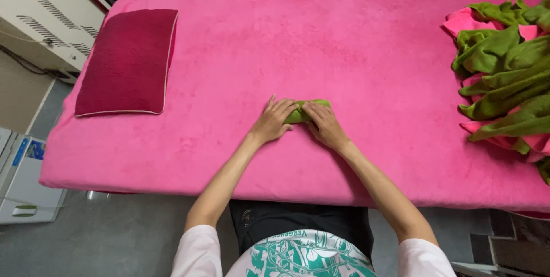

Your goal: Folding and rolling a green towel into a decorative shape on a massage table.

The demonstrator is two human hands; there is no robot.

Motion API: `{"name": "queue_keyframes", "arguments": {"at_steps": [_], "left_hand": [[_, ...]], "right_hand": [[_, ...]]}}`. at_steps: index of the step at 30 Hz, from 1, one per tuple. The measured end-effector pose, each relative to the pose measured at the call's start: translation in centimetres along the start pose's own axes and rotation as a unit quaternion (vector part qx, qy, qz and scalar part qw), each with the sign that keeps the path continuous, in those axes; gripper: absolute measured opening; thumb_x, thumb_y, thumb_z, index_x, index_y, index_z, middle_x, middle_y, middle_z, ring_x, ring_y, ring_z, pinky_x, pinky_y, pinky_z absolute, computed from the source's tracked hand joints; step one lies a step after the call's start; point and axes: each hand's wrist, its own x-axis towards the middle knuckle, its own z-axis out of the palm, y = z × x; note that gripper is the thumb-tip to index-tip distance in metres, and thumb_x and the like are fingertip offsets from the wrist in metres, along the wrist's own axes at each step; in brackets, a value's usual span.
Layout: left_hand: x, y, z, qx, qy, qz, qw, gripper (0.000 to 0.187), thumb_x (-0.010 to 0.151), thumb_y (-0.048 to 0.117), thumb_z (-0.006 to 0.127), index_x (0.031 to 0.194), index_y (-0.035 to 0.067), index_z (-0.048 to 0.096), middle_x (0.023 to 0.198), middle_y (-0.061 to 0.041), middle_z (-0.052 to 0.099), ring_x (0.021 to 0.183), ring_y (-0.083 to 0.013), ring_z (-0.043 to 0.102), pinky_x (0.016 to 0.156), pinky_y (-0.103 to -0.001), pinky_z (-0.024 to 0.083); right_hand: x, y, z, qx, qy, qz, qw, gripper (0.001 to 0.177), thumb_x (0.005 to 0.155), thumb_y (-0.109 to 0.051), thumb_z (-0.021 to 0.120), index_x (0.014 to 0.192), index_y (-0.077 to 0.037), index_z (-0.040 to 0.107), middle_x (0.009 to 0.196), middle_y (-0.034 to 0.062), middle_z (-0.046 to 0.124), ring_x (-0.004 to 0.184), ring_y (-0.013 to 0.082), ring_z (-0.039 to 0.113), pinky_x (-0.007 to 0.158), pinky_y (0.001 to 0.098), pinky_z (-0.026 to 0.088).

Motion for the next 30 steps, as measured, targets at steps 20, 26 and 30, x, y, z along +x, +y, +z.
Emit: {"name": "queue_keyframes", "arguments": {"at_steps": [20,26,30], "left_hand": [[-0.5,1.7,-6.3,-0.225,-0.216,-0.212,0.926,0.062,0.085,0.046,0.079,0.137,0.014,0.068,0.138,-0.02,0.067,0.134,-0.0441,0.06,0.112,-0.058,0.045],[-2.3,5.4,2.6,0.029,-0.046,-0.036,0.998,0.042,0.097,0.008,0.051,0.138,0.01,0.061,0.129,-0.017,0.07,0.128,-0.036,0.064,0.114,-0.051,0.045],[-2.3,12.1,0.0,0.113,-0.053,-0.084,0.989,0.078,0.081,0.027,0.059,0.156,0.007,0.046,0.155,-0.031,0.05,0.146,-0.0544,0.041,0.123,-0.069,0.021]], "right_hand": [[3.3,-4.2,-7.2,0.201,-0.269,0.23,0.914,0.063,0.086,-0.044,0.077,0.14,-0.012,0.065,0.124,0.0186,0.067,0.116,0.0433,0.069,0.092,0.0558,0.058],[-1.6,-7.0,-4.7,0.177,-0.006,0.383,0.907,0.064,0.096,-0.044,0.076,0.146,-0.009,0.06,0.133,0.0159,0.064,0.128,0.0337,0.063,0.109,0.0468,0.051],[-2.1,-12.2,-6.8,0.289,0.076,0.507,0.808,0.054,0.114,-0.025,0.041,0.159,0.004,0.042,0.156,0.0301,0.05,0.147,0.0432,0.043,0.124,0.0548,0.034]]}}
